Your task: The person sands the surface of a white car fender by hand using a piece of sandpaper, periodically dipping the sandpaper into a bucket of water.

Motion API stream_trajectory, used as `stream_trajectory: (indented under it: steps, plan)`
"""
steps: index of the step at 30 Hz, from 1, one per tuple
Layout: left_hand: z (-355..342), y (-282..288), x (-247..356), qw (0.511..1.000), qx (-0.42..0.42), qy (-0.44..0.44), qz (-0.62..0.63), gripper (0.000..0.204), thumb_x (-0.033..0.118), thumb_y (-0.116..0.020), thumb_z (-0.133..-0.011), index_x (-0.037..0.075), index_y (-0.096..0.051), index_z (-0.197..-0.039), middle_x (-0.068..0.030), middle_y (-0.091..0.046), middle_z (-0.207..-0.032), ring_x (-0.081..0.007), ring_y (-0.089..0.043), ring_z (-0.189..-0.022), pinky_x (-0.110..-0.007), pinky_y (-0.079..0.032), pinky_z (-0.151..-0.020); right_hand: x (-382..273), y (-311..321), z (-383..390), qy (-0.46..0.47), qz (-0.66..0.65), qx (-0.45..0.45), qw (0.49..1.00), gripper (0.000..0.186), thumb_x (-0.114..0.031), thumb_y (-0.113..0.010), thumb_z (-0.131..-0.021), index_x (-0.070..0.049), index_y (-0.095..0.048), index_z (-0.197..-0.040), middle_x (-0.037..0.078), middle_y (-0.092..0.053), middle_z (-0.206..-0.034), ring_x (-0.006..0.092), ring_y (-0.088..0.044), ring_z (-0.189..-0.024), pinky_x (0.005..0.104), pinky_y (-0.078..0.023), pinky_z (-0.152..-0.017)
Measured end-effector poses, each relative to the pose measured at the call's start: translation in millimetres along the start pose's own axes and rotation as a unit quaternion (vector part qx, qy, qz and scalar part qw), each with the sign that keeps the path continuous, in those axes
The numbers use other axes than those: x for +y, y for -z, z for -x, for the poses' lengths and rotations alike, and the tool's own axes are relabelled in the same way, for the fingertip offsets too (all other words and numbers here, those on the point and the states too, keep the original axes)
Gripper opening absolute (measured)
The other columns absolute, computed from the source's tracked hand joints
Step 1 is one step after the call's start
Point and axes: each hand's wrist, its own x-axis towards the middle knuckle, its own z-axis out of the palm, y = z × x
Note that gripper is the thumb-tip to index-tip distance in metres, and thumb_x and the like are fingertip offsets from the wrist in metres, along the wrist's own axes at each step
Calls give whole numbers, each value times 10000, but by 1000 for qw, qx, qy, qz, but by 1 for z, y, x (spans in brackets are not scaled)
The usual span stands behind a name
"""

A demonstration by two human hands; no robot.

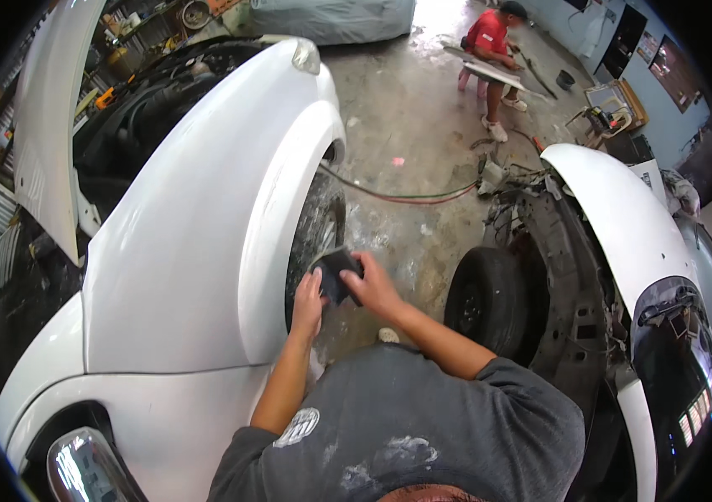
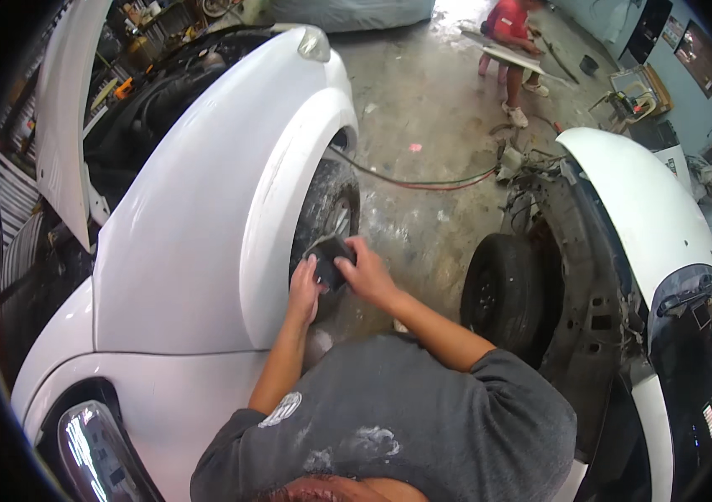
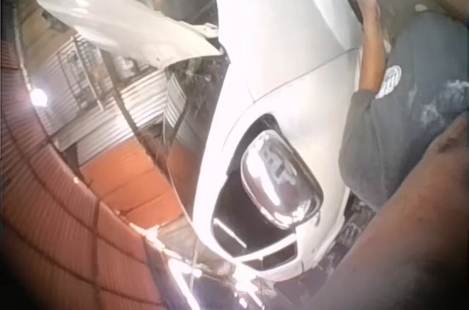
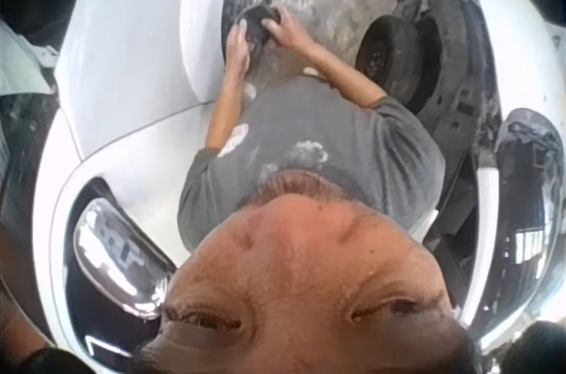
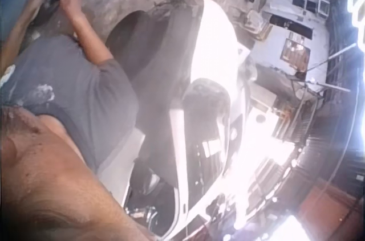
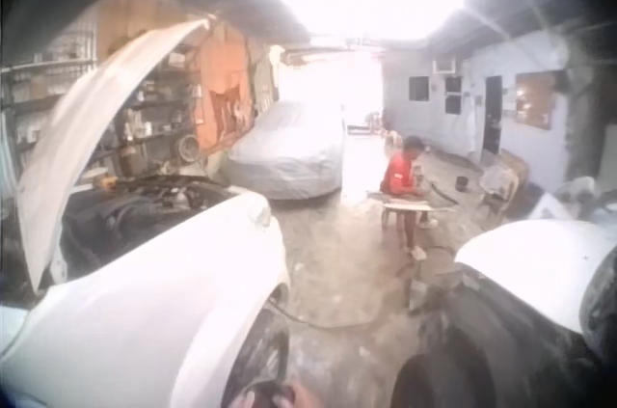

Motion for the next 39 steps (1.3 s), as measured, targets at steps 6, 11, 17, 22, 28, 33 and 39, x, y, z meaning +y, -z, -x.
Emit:
stream_trajectory:
  steps: [6,11,17,22,28,33,39]
  plan:
    - [19,-11,42,990,-77,-33,110,482,259,-434,-1108,46,-414,-1540,-115,-566,-1397,-190,-588,-1241,-356,-518,-990,-9,-8,8,-10,-29,54,998,398,-225,-698,-930,-25,-545,-1238,223,-699,-1046,383,-700,-946,431,-532,-826]
    - [26,-9,48,986,-91,-68,122,453,271,-447,-1106,15,-454,-1479,-122,-582,-1370,-211,-571,-1252,-377,-469,-1059,-36,-16,15,11,32,45,998,375,-207,-692,-928,-32,-549,-1227,227,-698,-1043,412,-690,-956,446,-531,-828]
    - [21,-15,44,988,-84,-25,124,324,307,-485,-1096,43,-568,-1264,-74,-650,-1157,-163,-649,-1049,-323,-523,-924,-22,-19,11,-3,-7,41,999,378,-205,-690,-927,-22,-546,-1224,217,-687,-1079,367,-687,-986,425,-523,-850]
    - [-9,-6,27,988,17,-98,119,381,300,-486,-1097,28,-543,-1358,-83,-649,-1206,-147,-625,-1081,-318,-481,-975,11,-22,3,-39,-140,60,988,353,-204,-670,-955,-7,-550,-1222,128,-678,-1050,218,-649,-955,360,-511,-850]
    - [8,-28,42,993,-20,-94,70,421,260,-491,-1095,23,-524,-1441,-68,-616,-1335,-146,-572,-1210,-315,-429,-1062,-1,-15,4,-205,-308,-29,929,285,-202,-622,-1007,-3,-576,-1206,26,-642,-1000,91,-585,-880,259,-483,-819]
    - [22,-33,49,983,-78,-153,66,430,51,-589,-1003,-17,-509,-1420,-78,-617,-1308,-143,-595,-1129,-302,-462,-1022,-5,2,-5,-105,-264,-28,958,305,-187,-660,-986,2,-597,-1217,58,-672,-1013,114,-621,-921,301,-508,-820]
    - [20,-21,64,994,-36,-76,-74,356,86,-617,-995,21,-519,-1331,-64,-637,-1230,-151,-628,-1110,-315,-524,-954,-36,23,-6,41,6,-59,997,298,-165,-676,-967,21,-619,-1193,122,-703,-1064,163,-651,-995,341,-521,-876]
